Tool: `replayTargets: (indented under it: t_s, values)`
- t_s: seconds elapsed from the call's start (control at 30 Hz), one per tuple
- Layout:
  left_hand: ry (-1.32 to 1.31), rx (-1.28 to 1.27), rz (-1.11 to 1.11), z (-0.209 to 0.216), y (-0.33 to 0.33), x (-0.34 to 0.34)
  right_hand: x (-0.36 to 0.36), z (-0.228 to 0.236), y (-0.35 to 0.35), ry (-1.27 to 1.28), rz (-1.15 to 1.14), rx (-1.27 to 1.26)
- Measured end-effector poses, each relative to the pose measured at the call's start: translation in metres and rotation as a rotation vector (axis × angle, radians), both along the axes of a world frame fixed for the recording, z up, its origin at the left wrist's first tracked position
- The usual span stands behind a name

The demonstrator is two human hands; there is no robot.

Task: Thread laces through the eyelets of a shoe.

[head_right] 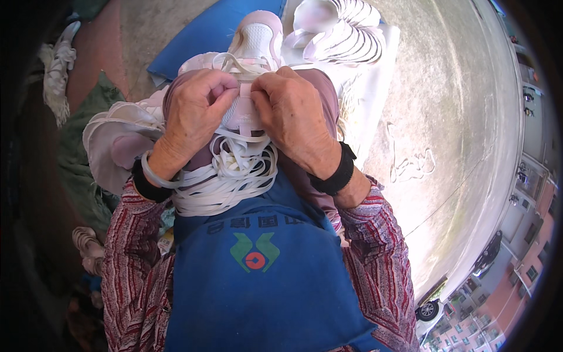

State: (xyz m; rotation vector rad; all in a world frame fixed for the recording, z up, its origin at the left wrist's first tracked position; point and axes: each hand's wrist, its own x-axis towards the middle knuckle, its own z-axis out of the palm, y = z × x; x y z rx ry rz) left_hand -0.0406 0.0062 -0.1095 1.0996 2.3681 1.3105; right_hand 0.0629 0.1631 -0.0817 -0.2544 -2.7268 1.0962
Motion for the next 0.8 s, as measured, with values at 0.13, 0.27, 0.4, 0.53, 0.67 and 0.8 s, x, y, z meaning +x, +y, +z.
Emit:
replayTargets:
  t_s: [0.13, 0.27, 0.4, 0.53, 0.67, 0.8]
  values:
    - [0.151, -0.016, -0.052, 0.003, -0.004, -0.001, 0.001, 0.0, -0.003, -0.013, 0.007, -0.009]
    - [0.157, 0.011, -0.072, 0.001, 0.0, -0.004, -0.002, -0.004, -0.012, 0.13, -0.053, 0.095]
    - [0.036, -0.042, -0.075, 0.005, -0.001, -0.005, 0.0, 0.0, -0.009, 0.091, 0.037, 0.17]
    - [0.052, -0.029, -0.072, 0.001, 0.0, -0.006, -0.004, -0.001, -0.014, 0.143, 0.025, 0.366]
    - [0.063, -0.067, -0.127, 0.005, -0.003, -0.011, -0.001, 0.0, -0.008, 0.126, 0.032, 0.323]
    - [-0.467, -0.115, -0.09, 0.024, -0.017, -0.023, 0.009, 0.01, -0.002, 0.231, 0.185, 0.297]
